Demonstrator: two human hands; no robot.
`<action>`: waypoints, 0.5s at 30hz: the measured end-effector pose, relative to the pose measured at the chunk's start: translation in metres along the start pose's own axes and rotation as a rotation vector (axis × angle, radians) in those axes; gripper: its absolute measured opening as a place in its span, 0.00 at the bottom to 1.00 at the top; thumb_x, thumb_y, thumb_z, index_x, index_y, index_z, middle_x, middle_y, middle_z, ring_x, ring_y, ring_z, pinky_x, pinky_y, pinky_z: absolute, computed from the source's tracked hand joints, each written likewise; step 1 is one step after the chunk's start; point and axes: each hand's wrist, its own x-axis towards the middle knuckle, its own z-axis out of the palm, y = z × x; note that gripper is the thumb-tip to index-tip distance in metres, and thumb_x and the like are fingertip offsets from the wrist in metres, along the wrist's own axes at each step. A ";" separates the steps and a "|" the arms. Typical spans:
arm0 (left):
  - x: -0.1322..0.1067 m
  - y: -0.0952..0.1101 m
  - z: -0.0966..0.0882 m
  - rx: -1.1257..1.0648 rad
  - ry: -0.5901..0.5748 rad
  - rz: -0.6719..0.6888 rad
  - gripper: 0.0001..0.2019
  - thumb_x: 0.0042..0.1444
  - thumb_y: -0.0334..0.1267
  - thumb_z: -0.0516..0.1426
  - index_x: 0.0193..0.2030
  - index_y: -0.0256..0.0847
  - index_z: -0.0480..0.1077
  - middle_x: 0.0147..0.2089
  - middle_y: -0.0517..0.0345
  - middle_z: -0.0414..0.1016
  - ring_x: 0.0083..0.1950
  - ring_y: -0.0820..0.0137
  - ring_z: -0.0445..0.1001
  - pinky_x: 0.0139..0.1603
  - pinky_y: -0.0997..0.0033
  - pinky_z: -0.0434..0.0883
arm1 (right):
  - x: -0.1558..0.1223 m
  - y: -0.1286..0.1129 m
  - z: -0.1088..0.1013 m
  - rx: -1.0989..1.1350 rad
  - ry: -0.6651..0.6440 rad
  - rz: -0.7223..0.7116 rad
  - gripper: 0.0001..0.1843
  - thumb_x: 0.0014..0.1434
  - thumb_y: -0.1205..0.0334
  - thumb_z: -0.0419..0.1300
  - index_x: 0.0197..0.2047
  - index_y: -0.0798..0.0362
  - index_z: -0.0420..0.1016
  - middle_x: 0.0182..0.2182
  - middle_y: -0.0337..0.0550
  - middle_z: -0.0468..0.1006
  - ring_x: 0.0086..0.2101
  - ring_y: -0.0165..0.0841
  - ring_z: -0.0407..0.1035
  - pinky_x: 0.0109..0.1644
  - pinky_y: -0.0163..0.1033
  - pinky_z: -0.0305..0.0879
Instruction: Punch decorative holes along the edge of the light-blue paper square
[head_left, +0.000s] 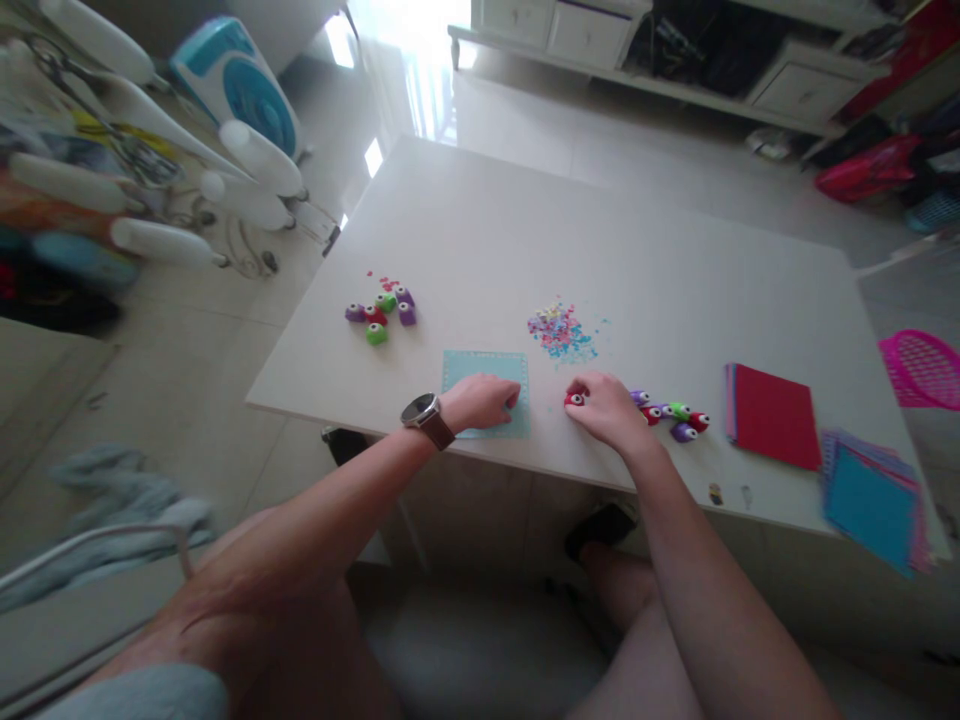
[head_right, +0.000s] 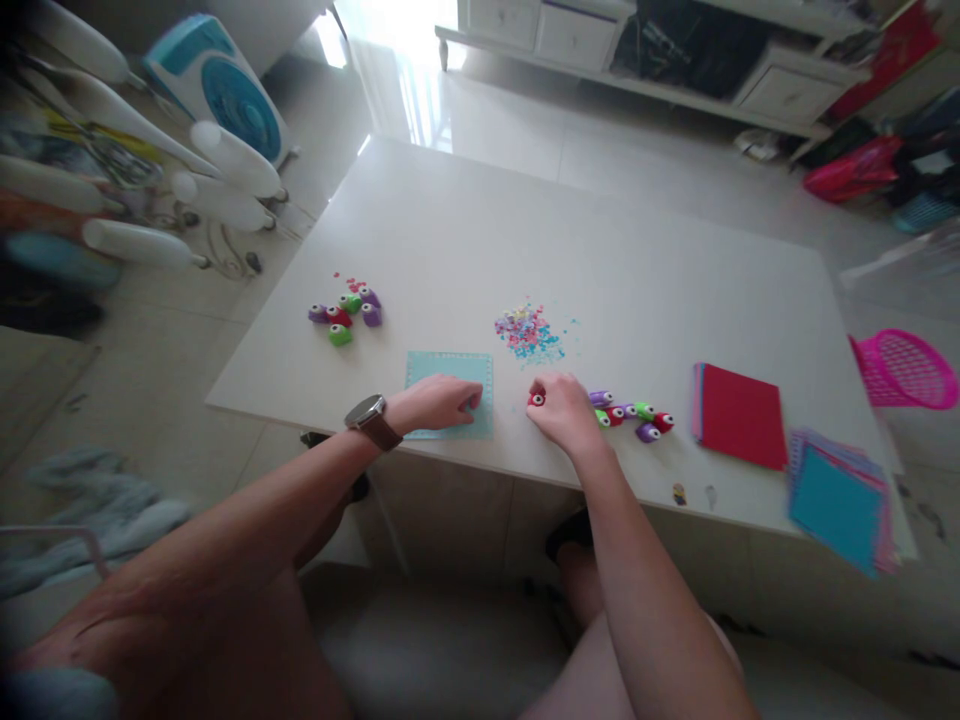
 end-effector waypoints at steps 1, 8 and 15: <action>0.000 0.000 0.001 -0.003 0.004 -0.001 0.11 0.56 0.38 0.59 0.47 0.45 0.76 0.43 0.53 0.83 0.43 0.62 0.79 0.39 0.67 0.66 | -0.001 0.005 -0.001 -0.047 0.015 0.023 0.06 0.53 0.70 0.62 0.32 0.50 0.80 0.34 0.46 0.82 0.40 0.43 0.74 0.45 0.42 0.64; 0.001 -0.001 0.001 -0.005 0.009 -0.002 0.11 0.56 0.38 0.60 0.46 0.46 0.76 0.42 0.53 0.83 0.43 0.61 0.79 0.37 0.67 0.65 | -0.001 0.010 0.000 0.046 0.085 0.005 0.10 0.49 0.73 0.62 0.35 0.51 0.77 0.39 0.49 0.80 0.44 0.46 0.73 0.49 0.46 0.68; 0.001 -0.002 0.002 -0.014 0.014 0.005 0.11 0.56 0.38 0.60 0.46 0.46 0.76 0.43 0.53 0.83 0.43 0.61 0.80 0.39 0.67 0.67 | 0.003 -0.009 0.019 0.611 -0.300 0.167 0.07 0.52 0.69 0.60 0.36 0.50 0.70 0.31 0.41 0.78 0.32 0.36 0.76 0.38 0.39 0.73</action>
